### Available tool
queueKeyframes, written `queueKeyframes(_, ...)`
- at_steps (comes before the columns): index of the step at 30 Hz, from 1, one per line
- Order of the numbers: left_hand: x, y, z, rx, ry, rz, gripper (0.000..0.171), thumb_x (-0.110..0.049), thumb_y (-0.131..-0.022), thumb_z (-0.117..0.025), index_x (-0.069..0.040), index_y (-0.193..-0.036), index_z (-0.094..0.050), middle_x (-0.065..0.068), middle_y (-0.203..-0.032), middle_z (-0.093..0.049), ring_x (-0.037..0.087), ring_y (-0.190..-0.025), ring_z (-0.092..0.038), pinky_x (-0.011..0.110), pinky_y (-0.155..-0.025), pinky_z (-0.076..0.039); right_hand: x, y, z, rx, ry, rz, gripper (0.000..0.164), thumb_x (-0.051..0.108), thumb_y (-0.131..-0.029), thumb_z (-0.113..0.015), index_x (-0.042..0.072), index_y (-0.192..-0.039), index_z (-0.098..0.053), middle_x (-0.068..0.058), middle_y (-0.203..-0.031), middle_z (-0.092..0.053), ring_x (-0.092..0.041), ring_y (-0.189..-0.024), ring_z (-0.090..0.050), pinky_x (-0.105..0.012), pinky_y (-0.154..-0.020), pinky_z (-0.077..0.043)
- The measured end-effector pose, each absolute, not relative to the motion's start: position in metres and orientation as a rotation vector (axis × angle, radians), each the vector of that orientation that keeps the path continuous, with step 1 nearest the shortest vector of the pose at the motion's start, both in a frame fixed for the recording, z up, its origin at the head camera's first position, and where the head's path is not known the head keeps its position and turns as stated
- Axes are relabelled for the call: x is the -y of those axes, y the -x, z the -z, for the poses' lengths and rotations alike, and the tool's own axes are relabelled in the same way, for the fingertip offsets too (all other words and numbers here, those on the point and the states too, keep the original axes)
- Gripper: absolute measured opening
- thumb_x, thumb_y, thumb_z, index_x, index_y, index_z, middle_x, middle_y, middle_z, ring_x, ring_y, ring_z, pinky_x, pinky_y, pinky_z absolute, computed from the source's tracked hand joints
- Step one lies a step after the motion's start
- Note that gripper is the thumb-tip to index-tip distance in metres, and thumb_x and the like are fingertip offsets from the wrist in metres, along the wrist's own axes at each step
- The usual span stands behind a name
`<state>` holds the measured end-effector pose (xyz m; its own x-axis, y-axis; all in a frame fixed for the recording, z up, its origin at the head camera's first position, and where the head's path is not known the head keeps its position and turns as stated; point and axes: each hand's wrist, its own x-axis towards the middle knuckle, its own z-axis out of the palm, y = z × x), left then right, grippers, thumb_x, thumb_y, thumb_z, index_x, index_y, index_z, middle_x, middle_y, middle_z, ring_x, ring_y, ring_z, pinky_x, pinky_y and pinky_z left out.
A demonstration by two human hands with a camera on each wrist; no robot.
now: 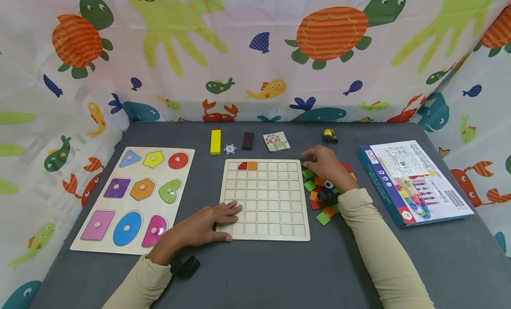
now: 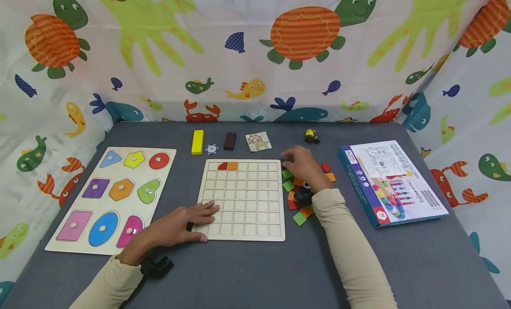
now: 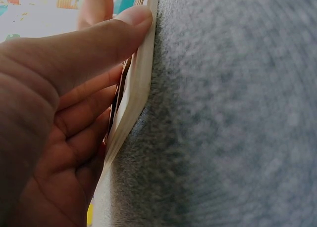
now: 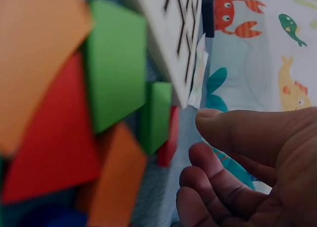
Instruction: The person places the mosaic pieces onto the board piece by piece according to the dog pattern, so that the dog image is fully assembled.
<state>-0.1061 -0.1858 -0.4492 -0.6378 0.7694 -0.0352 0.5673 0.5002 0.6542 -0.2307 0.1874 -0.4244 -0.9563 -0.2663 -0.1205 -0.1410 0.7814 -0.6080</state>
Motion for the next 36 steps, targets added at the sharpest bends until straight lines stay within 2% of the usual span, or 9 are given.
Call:
queueKeyframes(7, 0.187, 0.105, 0.452, -2.429, -1.119, -0.892, 0.061, -0.032, -0.085, -0.076, -0.006, -0.136, -0.056, 0.002, -0.149, -0.042, 0.024, -0.143, -0.026, 0.049, -0.109, -0.03, -0.194, 0.226, 0.434, -2.789, 0.326, 0.902, 0.027, 0.007, -0.094, -0.063, 0.0, -0.12, -0.067, -0.02, -0.113, -0.058, -0.032, -0.094, -0.055, -0.043, -0.078, -0.048)
queueKeyframes(14, 0.189, 0.102, 0.455, -2.42, -1.108, -0.9, 0.062, -0.032, -0.085, -0.076, -0.007, -0.137, -0.055, 0.0, -0.15, -0.041, 0.023, -0.143, -0.025, 0.048, -0.109, -0.031, -0.195, 0.226, 0.44, -2.74, 0.27, 0.935, 0.029, 0.008, -0.095, -0.062, -0.004, -0.122, -0.065, -0.022, -0.117, -0.06, -0.035, -0.103, -0.057, -0.046, -0.085, -0.048)
queueKeyframes(25, 0.186, 0.107, 0.452, -2.429, -1.12, -0.895, 0.061, -0.031, -0.085, -0.076, -0.005, -0.137, -0.055, 0.002, -0.149, -0.041, 0.024, -0.143, -0.025, 0.047, -0.109, -0.03, -0.199, 0.23, 0.435, -2.749, 0.231, 0.916, 0.018, 0.01, -0.096, -0.061, 0.001, -0.111, -0.067, -0.018, -0.109, -0.065, -0.03, -0.091, -0.058, -0.043, -0.079, -0.048)
queueKeyframes(36, 0.185, 0.107, 0.452, -2.427, -1.115, -0.904, 0.061, -0.032, -0.085, -0.076, -0.006, -0.137, -0.056, 0.001, -0.149, -0.042, 0.023, -0.143, -0.025, 0.048, -0.109, -0.03, -0.19, 0.227, 0.431, -2.887, 0.19, 1.159, 0.028, 0.009, -0.096, -0.062, 0.0, -0.122, -0.064, -0.018, -0.111, -0.064, -0.033, -0.098, -0.059, -0.046, -0.08, -0.051)
